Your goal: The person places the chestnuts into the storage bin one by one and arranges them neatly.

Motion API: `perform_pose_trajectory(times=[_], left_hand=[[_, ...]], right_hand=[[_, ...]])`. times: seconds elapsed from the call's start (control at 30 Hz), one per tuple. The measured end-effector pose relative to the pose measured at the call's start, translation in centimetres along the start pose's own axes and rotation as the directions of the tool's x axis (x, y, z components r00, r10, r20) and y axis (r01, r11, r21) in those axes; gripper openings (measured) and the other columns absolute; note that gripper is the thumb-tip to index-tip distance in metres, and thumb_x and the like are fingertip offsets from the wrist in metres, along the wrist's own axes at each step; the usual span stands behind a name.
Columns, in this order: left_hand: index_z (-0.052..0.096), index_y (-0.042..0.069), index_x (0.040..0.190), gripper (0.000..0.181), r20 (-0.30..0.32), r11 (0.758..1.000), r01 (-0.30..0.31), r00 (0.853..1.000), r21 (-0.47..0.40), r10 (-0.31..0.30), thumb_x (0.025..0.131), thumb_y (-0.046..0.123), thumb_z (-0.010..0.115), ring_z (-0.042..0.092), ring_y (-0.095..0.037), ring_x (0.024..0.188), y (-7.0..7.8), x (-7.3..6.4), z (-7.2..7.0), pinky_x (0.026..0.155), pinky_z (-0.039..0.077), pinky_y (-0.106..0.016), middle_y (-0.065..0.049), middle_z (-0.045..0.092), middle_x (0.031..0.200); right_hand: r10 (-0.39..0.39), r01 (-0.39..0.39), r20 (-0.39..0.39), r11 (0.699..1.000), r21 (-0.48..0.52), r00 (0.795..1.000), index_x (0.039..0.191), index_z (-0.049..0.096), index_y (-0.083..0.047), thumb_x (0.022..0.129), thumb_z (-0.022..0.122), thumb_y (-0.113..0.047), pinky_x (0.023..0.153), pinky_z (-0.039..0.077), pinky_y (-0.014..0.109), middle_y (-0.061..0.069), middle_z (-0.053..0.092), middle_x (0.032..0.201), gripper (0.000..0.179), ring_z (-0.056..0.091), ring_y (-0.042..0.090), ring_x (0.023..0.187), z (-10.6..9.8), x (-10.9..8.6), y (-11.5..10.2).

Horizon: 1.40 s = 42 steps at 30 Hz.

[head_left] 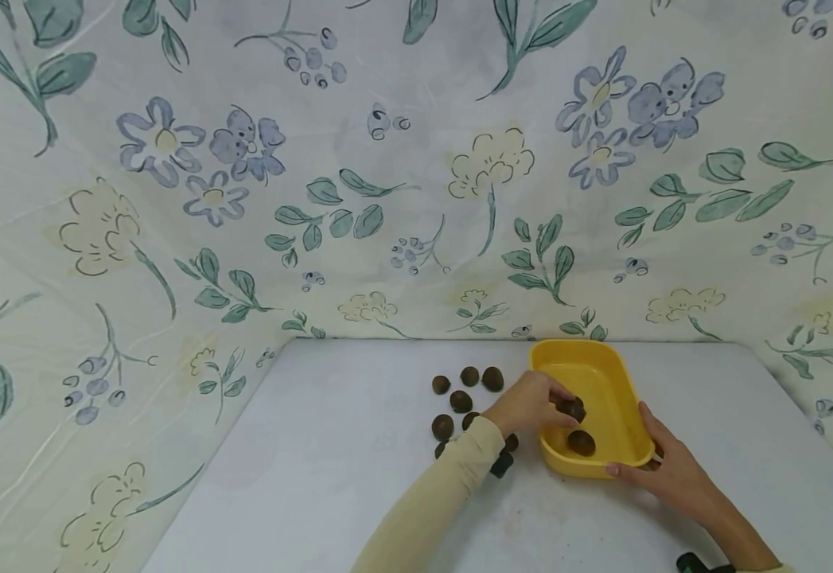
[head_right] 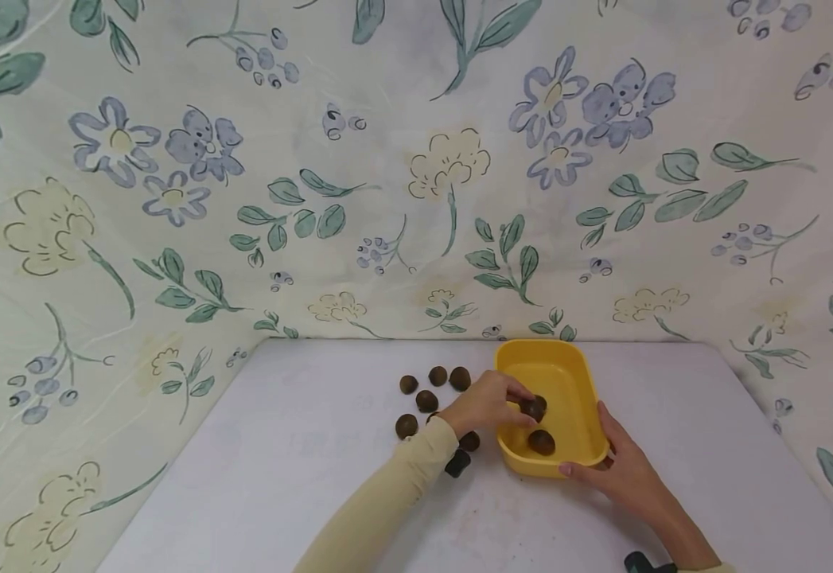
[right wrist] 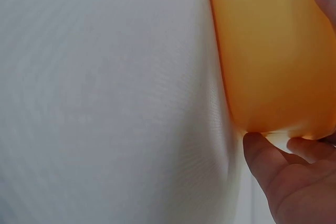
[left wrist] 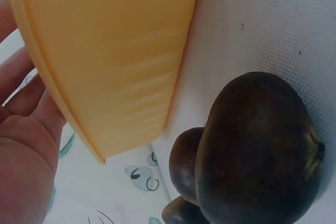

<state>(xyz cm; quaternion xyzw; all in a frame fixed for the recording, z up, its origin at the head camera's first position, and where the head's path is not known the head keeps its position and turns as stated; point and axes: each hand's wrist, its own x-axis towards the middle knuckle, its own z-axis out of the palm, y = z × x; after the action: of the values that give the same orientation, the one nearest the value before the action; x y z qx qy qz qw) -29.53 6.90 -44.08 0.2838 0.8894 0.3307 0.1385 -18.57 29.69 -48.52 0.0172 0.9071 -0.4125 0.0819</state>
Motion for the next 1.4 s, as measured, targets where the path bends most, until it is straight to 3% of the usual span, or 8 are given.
perform_pose_trajectory(times=[0.23,0.6,0.87,1.1,1.4], left_hand=[[0.080,0.014,0.115,0.033,0.026,1.000,-0.016,1.000,0.017,0.016,0.085,0.025,0.087,0.063,0.003,0.081,0.0,0.6,0.7,0.080,0.054,-0.011,0.009,0.080,0.101],[0.080,0.015,0.115,0.032,0.047,0.992,-0.035,0.998,0.123,0.029,0.086,0.028,0.085,0.061,0.003,0.077,0.8,1.3,1.6,0.076,0.052,-0.009,0.010,0.079,0.098],[0.081,0.020,0.112,0.030,0.038,0.976,-0.037,0.999,0.214,0.030,0.086,0.033,0.085,0.057,0.001,0.079,1.4,1.7,2.3,0.074,0.048,-0.009,0.014,0.078,0.098],[0.082,0.023,0.112,0.031,0.020,0.954,-0.072,0.997,0.291,0.069,0.084,0.037,0.086,0.056,0.004,0.077,1.9,1.8,2.9,0.071,0.045,-0.007,0.017,0.079,0.099],[0.082,0.025,0.111,0.030,0.021,0.948,-0.010,1.000,0.319,0.004,0.084,0.039,0.086,0.057,0.004,0.077,2.7,2.2,3.2,0.073,0.047,-0.008,0.018,0.078,0.100]], right_hand=[[0.000,0.000,0.005,1.000,0.005,1.000,0.163,-0.009,-0.004,0.087,0.079,-0.053,0.113,0.041,0.057,0.032,0.006,0.170,0.126,0.026,0.056,0.150,0.0,-0.2,-0.1],[0.009,-0.010,0.011,1.000,0.009,1.000,0.163,-0.010,-0.005,0.087,0.079,-0.054,0.113,0.041,0.057,0.032,0.005,0.170,0.127,0.025,0.056,0.150,-0.2,-0.3,-0.3],[0.003,-0.004,0.011,1.000,0.010,1.000,0.164,-0.010,-0.006,0.088,0.078,-0.053,0.113,0.043,0.055,0.032,0.006,0.170,0.125,0.026,0.055,0.150,-0.2,-0.3,-0.2],[-0.016,0.016,0.004,1.000,0.008,1.000,0.164,-0.008,-0.004,0.088,0.078,-0.051,0.111,0.045,0.055,0.032,0.009,0.170,0.124,0.029,0.055,0.149,-0.2,-0.2,-0.1],[-0.012,0.012,0.009,1.000,0.010,1.000,0.164,-0.009,-0.005,0.088,0.078,-0.052,0.112,0.044,0.056,0.032,0.008,0.170,0.124,0.027,0.055,0.150,-0.4,-0.2,-0.3]])
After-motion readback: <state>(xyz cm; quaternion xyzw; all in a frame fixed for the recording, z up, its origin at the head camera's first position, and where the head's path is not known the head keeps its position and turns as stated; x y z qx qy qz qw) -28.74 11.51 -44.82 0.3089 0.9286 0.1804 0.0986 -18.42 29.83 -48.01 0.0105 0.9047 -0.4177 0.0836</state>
